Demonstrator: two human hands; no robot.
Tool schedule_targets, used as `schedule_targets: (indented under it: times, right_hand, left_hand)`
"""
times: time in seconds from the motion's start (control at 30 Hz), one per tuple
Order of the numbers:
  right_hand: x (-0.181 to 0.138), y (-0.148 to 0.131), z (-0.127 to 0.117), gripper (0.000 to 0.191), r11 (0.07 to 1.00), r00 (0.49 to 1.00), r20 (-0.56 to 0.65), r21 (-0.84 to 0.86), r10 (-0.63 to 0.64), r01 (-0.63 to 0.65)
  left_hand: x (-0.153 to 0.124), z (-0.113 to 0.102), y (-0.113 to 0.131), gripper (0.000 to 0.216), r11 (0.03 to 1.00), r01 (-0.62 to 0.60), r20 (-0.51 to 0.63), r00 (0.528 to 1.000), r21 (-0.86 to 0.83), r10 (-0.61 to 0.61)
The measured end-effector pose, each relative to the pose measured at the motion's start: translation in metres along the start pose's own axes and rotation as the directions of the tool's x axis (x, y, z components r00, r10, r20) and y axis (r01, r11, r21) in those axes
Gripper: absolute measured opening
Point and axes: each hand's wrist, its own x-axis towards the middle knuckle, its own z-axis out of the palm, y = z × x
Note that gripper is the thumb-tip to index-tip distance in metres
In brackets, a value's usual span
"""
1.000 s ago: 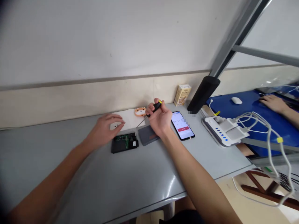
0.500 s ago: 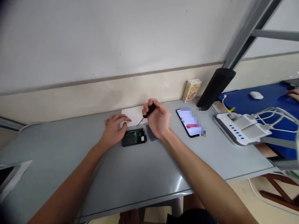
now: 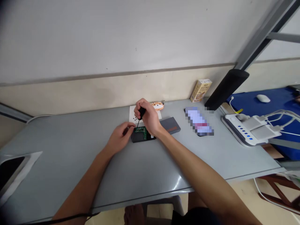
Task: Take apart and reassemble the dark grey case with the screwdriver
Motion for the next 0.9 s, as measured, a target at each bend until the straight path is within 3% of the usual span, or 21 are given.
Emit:
schedule_targets:
  times: [0.33,0.9]
  right_hand:
    - [-0.0016,-0.0069,-0.0025,0.023,0.999,1.000,-0.025,0.041,-0.005,0.006]
    - [-0.0065,-0.0062,-0.0038,0.025,1.000,0.999,-0.053,0.022,-0.001,0.003]
  left_hand:
    - [-0.0009,0.0012,0.0016,0.020,0.982,-0.091,0.027,0.996,0.167,0.088]
    - [-0.0055,0.0018,0.0048,0.021,0.975,-0.057,0.053,0.998,0.215,0.046]
